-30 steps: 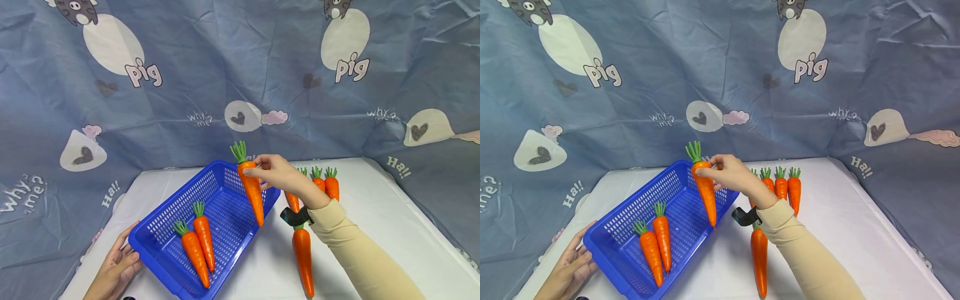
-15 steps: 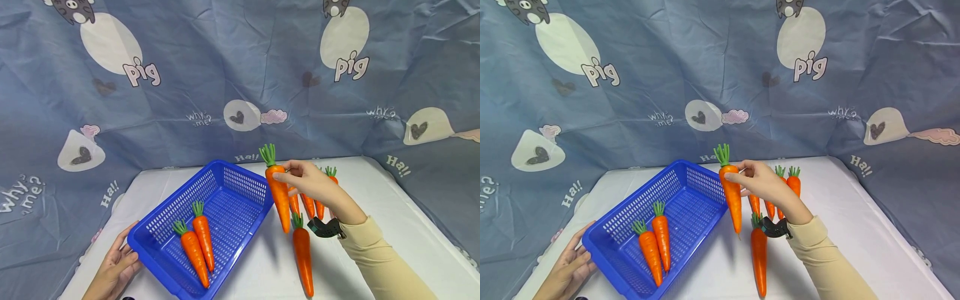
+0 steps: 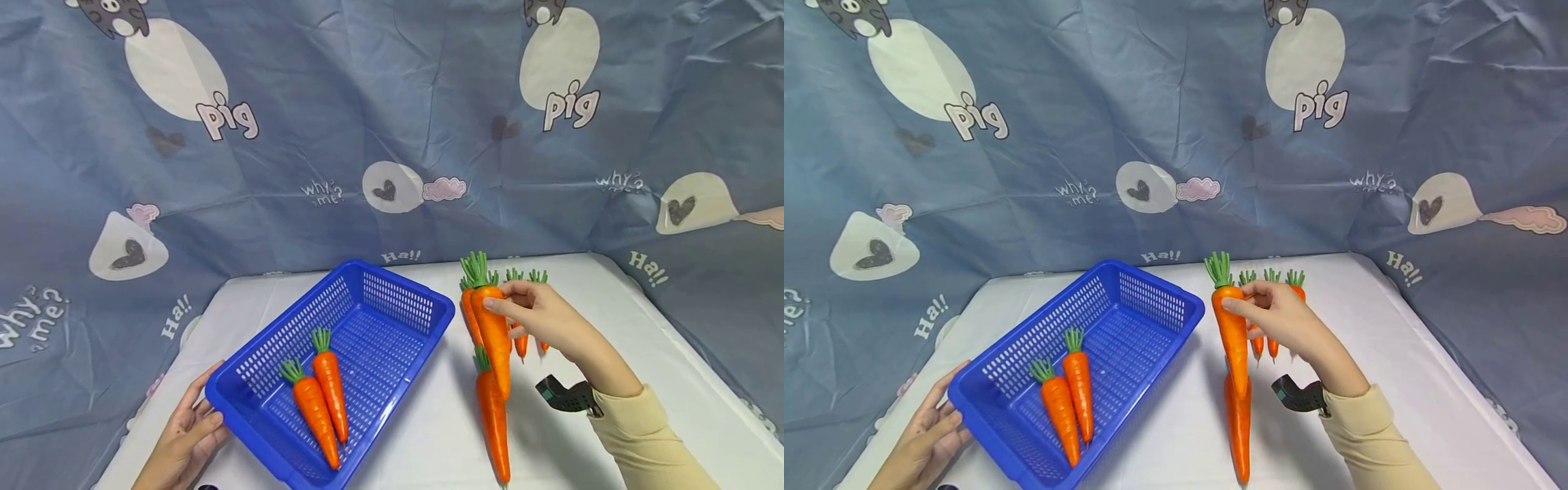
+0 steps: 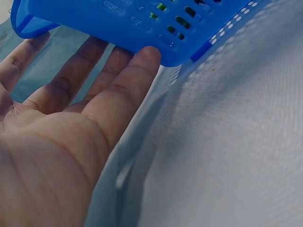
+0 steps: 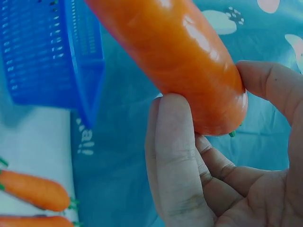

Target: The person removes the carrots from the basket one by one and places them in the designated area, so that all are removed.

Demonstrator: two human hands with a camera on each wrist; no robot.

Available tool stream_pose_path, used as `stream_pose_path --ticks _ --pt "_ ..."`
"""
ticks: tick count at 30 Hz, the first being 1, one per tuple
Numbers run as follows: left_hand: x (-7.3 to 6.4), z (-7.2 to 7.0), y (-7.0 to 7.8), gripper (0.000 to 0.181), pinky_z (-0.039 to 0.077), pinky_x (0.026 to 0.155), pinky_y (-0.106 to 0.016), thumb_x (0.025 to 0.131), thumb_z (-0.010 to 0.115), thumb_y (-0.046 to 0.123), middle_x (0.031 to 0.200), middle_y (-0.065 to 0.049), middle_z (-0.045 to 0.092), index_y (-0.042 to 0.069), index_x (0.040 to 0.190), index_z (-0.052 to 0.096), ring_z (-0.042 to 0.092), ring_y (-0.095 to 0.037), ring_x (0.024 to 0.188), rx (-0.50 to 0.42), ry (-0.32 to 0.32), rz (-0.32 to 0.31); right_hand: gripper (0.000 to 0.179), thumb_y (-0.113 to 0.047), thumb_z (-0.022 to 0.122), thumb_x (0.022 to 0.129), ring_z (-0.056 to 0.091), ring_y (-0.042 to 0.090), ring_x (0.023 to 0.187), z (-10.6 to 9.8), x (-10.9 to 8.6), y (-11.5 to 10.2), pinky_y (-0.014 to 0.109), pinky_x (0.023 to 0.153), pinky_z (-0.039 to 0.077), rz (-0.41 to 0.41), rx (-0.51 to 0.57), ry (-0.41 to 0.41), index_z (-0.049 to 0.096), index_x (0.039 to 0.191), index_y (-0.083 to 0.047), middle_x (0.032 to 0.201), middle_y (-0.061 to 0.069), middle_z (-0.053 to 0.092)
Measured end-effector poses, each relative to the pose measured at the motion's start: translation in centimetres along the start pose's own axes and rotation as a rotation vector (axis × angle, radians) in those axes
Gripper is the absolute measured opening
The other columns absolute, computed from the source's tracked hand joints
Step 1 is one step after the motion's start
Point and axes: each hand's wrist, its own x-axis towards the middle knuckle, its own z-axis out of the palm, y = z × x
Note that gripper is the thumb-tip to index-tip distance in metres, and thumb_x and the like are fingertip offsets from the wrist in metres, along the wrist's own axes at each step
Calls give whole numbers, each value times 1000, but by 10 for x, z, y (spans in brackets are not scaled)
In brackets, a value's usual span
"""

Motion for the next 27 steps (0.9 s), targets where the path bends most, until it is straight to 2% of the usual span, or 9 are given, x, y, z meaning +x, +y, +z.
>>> stream_pose_path --ticks 3,7,11,19,27 --pt "0 0 1 74 61 105 -36 109 35 -10 156 6 59 29 171 23 64 -13 137 -1 -4 3 51 -43 69 104 77 24 83 -2 -4 10 33 47 52 14 4 14 61 133 -2 108 7 78" --pt "0 -1 1 74 61 105 -36 109 35 -10 157 6 58 28 171 22 64 -13 137 13 0 1 54 -40 68 105 76 22 86 -5 -10 25 32 64 61 27 -1 25 60 136 3 110 9 78" --pt "0 -2 -1 74 61 105 -36 109 35 -10 158 6 57 28 171 22 64 -13 138 14 -6 -1 59 -38 67 106 75 18 89 -6 -16 40 29 78 65 51 -11 33 56 140 9 115 14 77" --pt "0 -2 -1 74 61 105 -36 109 36 -9 157 7 58 29 171 23 64 -13 137 31 2 -3 51 -35 67 106 70 17 95 -4 -27 67 31 78 66 95 1 21 61 133 9 109 10 78" --pt "-1 -2 -1 72 62 104 -36 109 37 -8 156 8 58 30 170 25 65 -12 136 44 23 -13 45 -35 67 106 70 18 90 0 -36 89 35 79 67 142 20 -13 64 125 5 104 5 78"
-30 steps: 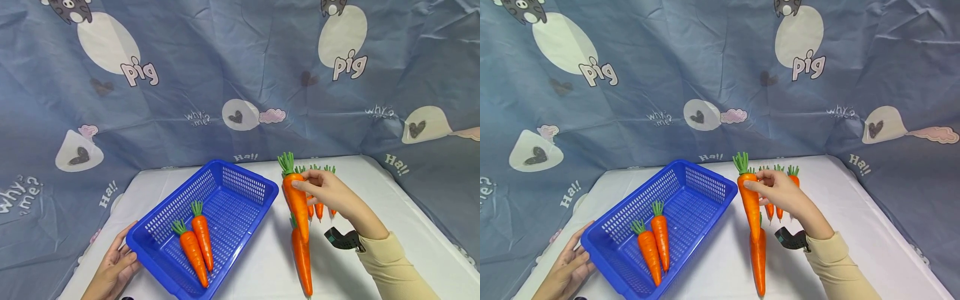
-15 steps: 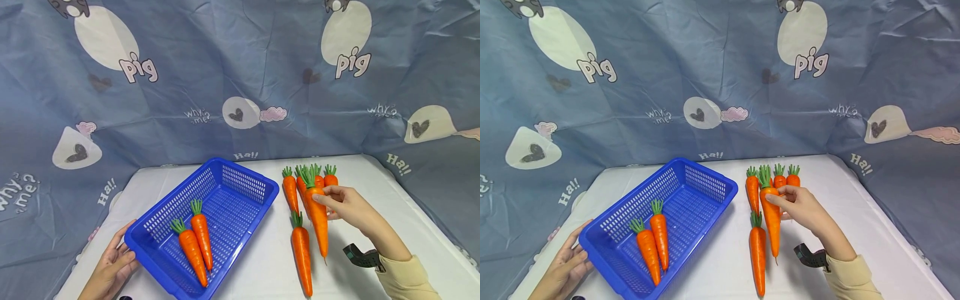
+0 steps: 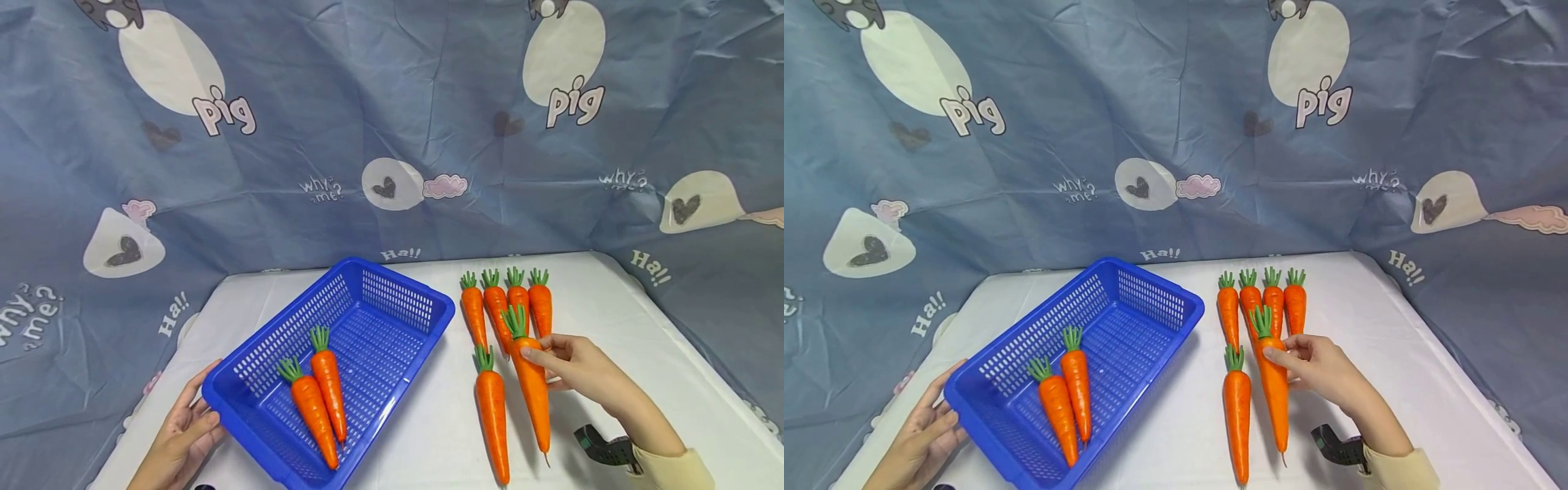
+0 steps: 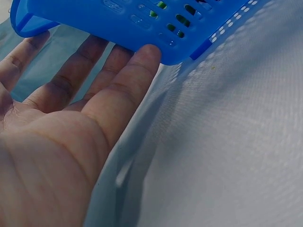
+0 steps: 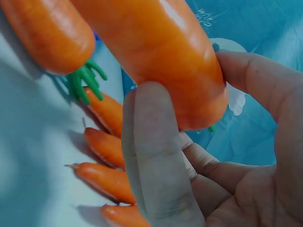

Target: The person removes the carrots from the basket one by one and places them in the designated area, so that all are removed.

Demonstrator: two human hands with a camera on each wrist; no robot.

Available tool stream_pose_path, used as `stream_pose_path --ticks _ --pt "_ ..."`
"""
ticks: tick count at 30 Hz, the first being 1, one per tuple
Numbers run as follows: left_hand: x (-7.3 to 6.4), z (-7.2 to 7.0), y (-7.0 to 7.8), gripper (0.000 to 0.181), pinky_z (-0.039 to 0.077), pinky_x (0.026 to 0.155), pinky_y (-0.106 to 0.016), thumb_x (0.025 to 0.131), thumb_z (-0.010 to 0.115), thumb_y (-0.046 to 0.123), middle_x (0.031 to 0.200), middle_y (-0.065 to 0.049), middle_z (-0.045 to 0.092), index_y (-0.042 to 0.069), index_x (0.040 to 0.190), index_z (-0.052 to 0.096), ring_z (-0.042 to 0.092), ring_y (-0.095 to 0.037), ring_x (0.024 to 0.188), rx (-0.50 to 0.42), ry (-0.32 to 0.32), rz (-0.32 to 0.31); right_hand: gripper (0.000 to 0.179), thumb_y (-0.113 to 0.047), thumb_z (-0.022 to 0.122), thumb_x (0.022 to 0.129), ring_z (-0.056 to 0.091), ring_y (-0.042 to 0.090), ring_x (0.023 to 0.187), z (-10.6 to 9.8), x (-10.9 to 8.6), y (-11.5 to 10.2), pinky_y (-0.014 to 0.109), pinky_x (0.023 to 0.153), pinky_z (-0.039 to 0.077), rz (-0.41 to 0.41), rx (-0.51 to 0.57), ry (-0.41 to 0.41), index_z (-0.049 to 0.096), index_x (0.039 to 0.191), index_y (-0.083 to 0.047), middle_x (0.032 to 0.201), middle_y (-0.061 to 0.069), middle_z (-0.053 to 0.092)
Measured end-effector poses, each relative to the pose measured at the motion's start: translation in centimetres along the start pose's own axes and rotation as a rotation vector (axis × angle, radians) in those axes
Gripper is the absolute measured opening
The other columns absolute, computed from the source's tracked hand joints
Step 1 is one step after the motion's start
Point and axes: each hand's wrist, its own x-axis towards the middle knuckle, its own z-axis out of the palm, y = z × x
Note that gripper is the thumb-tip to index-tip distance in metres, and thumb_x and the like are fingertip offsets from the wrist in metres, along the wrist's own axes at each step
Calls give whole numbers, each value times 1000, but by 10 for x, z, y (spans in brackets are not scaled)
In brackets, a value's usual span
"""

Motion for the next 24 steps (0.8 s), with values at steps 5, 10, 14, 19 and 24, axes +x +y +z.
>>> stream_pose_path --ticks 5,10,14,19,24 --pt "0 0 0 71 62 104 -36 110 37 -7 156 10 59 31 169 26 65 -12 136 1 17 -10 47 -37 68 105 69 19 87 2 -2 9 37 79 66 34 3 -19 63 124 5 99 4 76" --pt "0 -1 -1 72 61 104 -36 110 37 -7 157 9 58 31 169 26 65 -13 137 -12 2 -7 48 -41 70 104 71 19 85 6 -4 17 33 76 65 70 -15 -17 63 122 4 97 4 76" --pt "1 -1 -1 73 61 105 -36 109 36 -9 158 8 58 30 170 24 64 -13 137 -17 -18 3 49 -42 71 103 71 19 82 9 -5 24 32 75 65 101 -9 -33 64 120 3 93 3 74" --pt "1 -2 -1 73 61 105 -36 109 35 -9 158 7 57 30 170 25 64 -13 138 -28 -33 12 50 -42 71 103 70 17 80 13 -6 29 32 72 64 116 -18 -47 65 120 4 89 3 73" --pt "1 -2 -1 74 61 106 -36 109 35 -10 158 7 57 30 170 24 64 -14 138 -35 -41 16 49 -43 73 102 69 17 77 17 -7 31 32 70 64 142 -32 -44 66 117 3 86 2 71"
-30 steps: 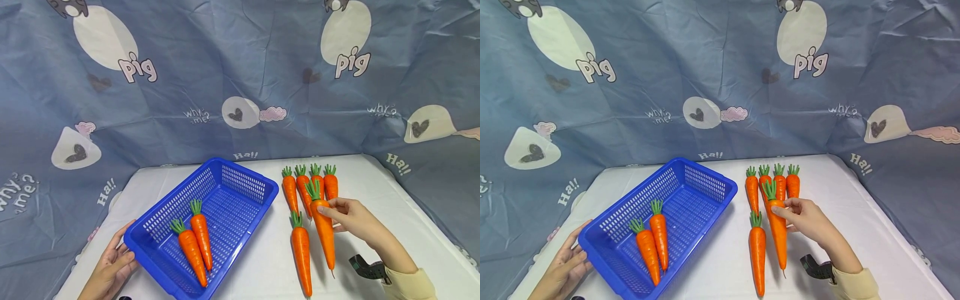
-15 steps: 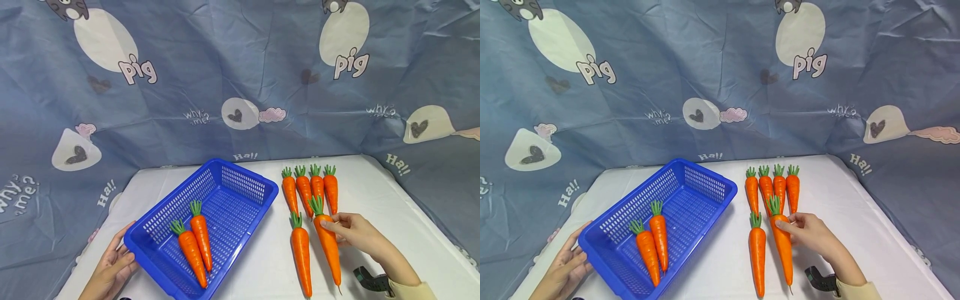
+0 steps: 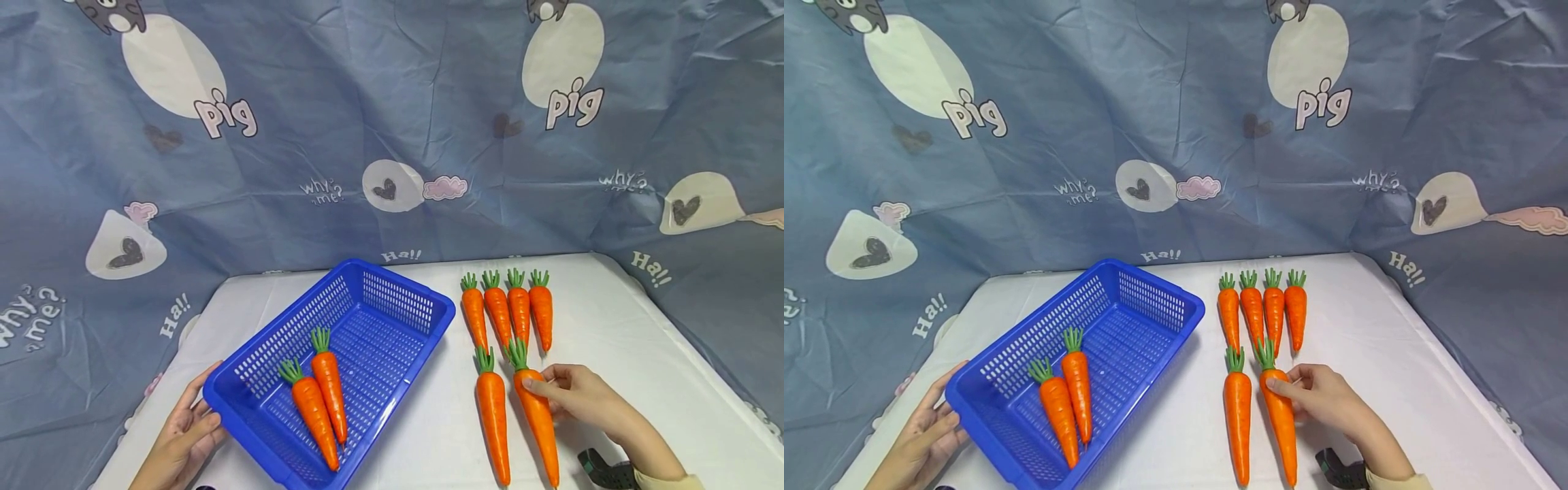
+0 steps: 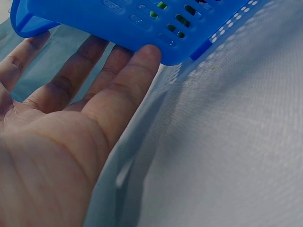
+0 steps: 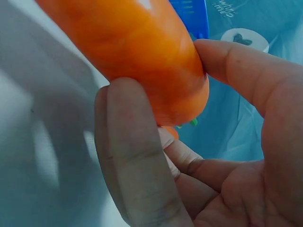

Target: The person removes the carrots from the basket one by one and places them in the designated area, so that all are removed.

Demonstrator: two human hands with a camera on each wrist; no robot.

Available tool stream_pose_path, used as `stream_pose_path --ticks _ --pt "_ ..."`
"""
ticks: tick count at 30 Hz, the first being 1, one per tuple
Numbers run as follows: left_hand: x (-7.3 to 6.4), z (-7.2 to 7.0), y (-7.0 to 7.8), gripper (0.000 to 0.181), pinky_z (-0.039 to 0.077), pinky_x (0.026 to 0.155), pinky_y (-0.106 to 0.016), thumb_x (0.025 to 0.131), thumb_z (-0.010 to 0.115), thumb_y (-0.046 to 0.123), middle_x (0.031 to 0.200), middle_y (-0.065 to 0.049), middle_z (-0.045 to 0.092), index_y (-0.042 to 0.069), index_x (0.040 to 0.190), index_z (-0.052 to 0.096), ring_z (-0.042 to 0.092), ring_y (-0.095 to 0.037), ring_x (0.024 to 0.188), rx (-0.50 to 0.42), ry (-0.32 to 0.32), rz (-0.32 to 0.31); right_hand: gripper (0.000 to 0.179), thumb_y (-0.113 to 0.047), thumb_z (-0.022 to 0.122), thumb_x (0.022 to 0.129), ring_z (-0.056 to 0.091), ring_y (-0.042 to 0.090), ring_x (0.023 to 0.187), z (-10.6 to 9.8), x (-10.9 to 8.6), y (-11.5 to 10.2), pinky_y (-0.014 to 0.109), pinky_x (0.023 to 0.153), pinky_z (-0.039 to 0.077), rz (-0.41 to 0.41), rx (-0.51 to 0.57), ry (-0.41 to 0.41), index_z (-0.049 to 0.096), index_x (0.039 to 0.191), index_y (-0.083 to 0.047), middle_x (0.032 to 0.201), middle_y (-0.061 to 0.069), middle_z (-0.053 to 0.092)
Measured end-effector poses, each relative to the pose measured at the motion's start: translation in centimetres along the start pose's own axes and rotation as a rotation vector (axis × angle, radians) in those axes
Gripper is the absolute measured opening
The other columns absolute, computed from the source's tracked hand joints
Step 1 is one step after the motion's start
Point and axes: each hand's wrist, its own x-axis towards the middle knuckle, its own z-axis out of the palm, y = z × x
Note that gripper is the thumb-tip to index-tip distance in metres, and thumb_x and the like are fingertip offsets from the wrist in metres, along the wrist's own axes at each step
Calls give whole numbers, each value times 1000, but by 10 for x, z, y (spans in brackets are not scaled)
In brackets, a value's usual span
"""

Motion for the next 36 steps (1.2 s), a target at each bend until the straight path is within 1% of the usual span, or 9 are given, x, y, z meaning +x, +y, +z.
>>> stream_pose_path --ticks 8,15,21,30,36 --pt "0 1 0 73 61 105 -35 109 36 -10 156 7 59 31 169 27 65 -13 137 5 18 -4 48 -47 74 100 67 17 75 6 -1 6 31 68 61 39 -42 3 68 112 -1 83 2 68" --pt "1 1 0 74 61 105 -35 109 37 -10 156 8 59 32 169 28 65 -13 136 12 37 -13 47 -46 73 101 65 17 76 9 -5 11 30 68 61 23 -24 -26 66 110 -1 78 1 62" --pt "0 1 0 73 62 104 -35 109 37 -10 155 9 59 32 168 28 66 -13 136 28 48 -18 47 -48 76 98 64 17 74 14 -6 10 30 67 60 75 -67 4 69 108 -3 79 2 61" --pt "0 1 0 71 62 103 -36 110 36 -9 156 9 59 31 168 28 65 -13 136 26 41 -17 47 -49 75 99 63 17 72 16 -3 10 30 65 57 64 -83 16 68 105 -3 75 2 59" --pt "0 2 1 71 62 103 -36 110 36 -8 155 8 60 31 168 28 66 -13 136 25 41 -19 45 -48 74 100 61 17 67 16 -1 9 29 61 55 22 -72 9 65 102 -4 68 0 54"
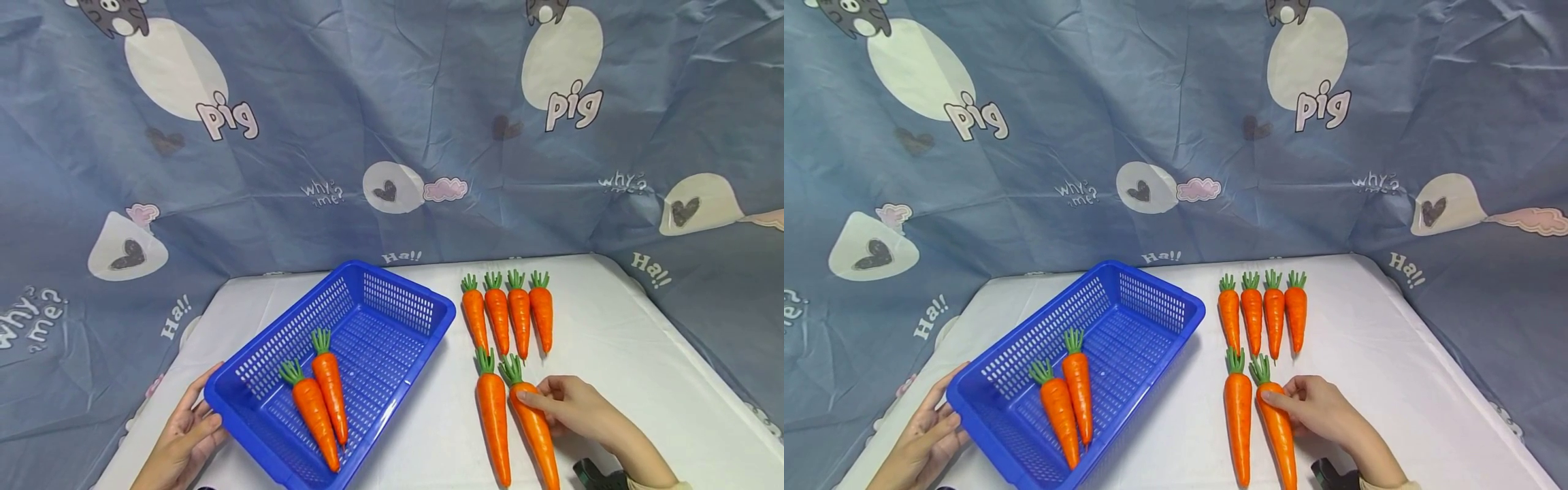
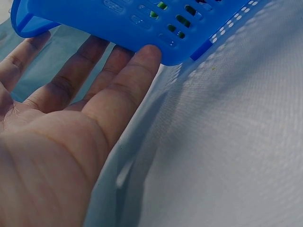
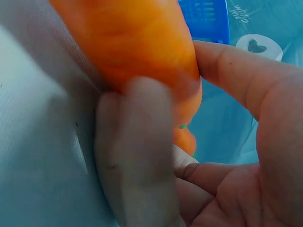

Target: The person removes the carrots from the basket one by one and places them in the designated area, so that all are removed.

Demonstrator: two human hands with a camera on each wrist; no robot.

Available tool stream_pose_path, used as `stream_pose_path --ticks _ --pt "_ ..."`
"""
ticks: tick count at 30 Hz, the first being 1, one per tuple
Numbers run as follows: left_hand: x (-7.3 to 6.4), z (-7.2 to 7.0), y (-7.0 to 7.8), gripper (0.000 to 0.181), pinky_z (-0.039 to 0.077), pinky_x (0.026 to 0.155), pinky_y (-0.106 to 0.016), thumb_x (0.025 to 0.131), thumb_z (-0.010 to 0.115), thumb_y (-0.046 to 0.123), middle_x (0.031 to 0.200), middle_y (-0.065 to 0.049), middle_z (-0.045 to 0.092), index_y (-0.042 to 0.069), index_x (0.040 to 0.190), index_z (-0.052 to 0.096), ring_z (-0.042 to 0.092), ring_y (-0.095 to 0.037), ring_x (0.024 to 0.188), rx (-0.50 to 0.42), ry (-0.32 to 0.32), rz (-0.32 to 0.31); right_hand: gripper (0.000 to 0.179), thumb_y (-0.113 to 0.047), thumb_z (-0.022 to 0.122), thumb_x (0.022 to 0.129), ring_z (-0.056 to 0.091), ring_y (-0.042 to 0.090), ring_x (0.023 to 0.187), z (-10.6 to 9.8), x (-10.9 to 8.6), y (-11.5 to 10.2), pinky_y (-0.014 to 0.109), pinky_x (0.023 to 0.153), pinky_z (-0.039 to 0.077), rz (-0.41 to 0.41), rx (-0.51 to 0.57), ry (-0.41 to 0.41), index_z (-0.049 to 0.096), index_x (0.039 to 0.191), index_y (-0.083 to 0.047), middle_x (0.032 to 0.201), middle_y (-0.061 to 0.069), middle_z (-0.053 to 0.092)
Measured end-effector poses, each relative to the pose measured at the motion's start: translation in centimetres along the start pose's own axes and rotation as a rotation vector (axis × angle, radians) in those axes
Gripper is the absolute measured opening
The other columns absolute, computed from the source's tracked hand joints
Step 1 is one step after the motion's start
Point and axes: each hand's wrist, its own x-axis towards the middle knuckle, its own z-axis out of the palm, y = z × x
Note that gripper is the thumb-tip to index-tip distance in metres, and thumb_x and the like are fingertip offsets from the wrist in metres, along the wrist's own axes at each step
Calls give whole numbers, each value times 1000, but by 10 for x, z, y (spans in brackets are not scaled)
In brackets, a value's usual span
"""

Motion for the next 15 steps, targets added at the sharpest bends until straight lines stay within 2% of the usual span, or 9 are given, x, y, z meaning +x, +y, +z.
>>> stream_pose_path --ticks 6,15 --pt "1 0 0 71 62 103 -36 110 36 -8 155 8 60 31 168 28 66 -13 135 -2 -6 3 46 -51 75 98 57 16 60 1 2 -2 28 56 48 13 -16 10 65 100 -6 67 1 58" --pt "1 -1 -1 72 61 104 -36 109 36 -9 156 8 59 31 169 28 65 -13 137 -14 -15 11 49 -51 78 96 62 16 65 3 6 -6 30 62 59 38 -25 42 64 100 -5 70 3 61"
